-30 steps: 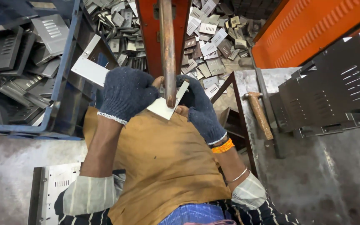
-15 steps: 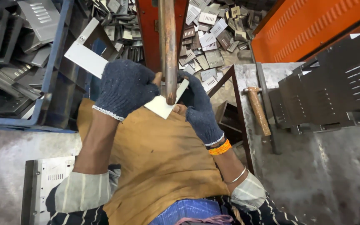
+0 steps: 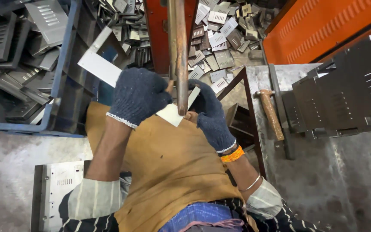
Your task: The person picks up rectangular metal plates from a blue bin and rubs their edges against a vertical metal rod to remove burrs. After processing, the person places the plates onto a metal table. The person repeats this process for multiple metal parts.
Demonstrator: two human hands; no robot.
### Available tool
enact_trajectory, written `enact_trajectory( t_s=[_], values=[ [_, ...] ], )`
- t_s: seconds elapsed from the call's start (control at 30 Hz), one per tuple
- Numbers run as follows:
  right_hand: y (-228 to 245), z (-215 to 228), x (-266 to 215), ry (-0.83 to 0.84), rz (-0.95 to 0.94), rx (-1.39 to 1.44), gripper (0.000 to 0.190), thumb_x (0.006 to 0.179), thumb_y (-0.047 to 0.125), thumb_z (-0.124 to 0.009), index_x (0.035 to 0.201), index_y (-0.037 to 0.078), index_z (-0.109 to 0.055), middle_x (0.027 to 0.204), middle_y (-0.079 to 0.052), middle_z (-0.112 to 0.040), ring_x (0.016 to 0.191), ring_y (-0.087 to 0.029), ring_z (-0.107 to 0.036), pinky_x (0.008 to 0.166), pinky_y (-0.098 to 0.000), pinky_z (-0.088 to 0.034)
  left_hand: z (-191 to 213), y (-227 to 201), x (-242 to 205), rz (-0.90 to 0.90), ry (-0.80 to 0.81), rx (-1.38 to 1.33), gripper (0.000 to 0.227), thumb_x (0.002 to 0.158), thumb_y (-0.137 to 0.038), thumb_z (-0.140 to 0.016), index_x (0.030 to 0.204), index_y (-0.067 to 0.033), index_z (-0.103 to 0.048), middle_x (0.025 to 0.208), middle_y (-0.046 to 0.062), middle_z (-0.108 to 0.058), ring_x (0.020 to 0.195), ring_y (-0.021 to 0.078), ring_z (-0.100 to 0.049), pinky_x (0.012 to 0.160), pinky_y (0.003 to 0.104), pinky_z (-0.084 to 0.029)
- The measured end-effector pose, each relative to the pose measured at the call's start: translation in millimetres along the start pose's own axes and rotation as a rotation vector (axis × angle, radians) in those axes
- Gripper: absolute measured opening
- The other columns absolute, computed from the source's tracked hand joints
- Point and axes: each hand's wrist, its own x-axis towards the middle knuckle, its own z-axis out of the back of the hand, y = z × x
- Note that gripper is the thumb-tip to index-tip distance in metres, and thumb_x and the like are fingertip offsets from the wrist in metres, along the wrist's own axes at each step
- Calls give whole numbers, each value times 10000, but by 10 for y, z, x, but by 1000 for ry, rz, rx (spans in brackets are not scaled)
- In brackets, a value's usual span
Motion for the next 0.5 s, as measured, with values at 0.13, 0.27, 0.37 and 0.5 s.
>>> enact_trajectory(
  t_s=[0.13, 0.27, 0.37, 0.5],
  values=[
    [237, -77, 81, 79, 74, -104, 844, 884, 149, -807, 1585, 67, -344, 1525, -29, -468, 1267, -137, -529, 1000, -250, -506, -47, 44, 51, -1, 9, 25, 203, 741, -322, -755, 677, -132, -791, 603, 160, -649, 554, 361, -636, 571, 487, -498],
    [140, 27, 163, -20, 90, -11, 717, 1053, 406, -647, 1618, 35, -407, 1439, 5, -525, 1171, -65, -446, 987, -232, -417, -57, 52, 190, -18, -38, 36, 259, 743, -347, -761, 663, -101, -774, 599, 166, -643, 548, 363, -633, 578, 487, -509],
    [59, 104, 197, -35, 50, 17, 715, 1081, 454, -609, 1626, 27, -430, 1163, -2, -545, 891, -68, -450, 813, -252, -435, -77, 62, 283, -1, -17, 34, 232, 725, -327, -743, 669, -104, -776, 595, 160, -645, 541, 354, -636, 583, 480, -520],
    [137, 59, 177, -24, 89, 1, 703, 1074, 452, -630, 1605, 33, -438, 1013, 14, -541, 879, -69, -481, 796, -246, -440, -74, 78, 324, 44, 63, 50, 216, 730, -301, -719, 665, -102, -774, 592, 156, -648, 556, 343, -647, 604, 471, -531]
  ],
)
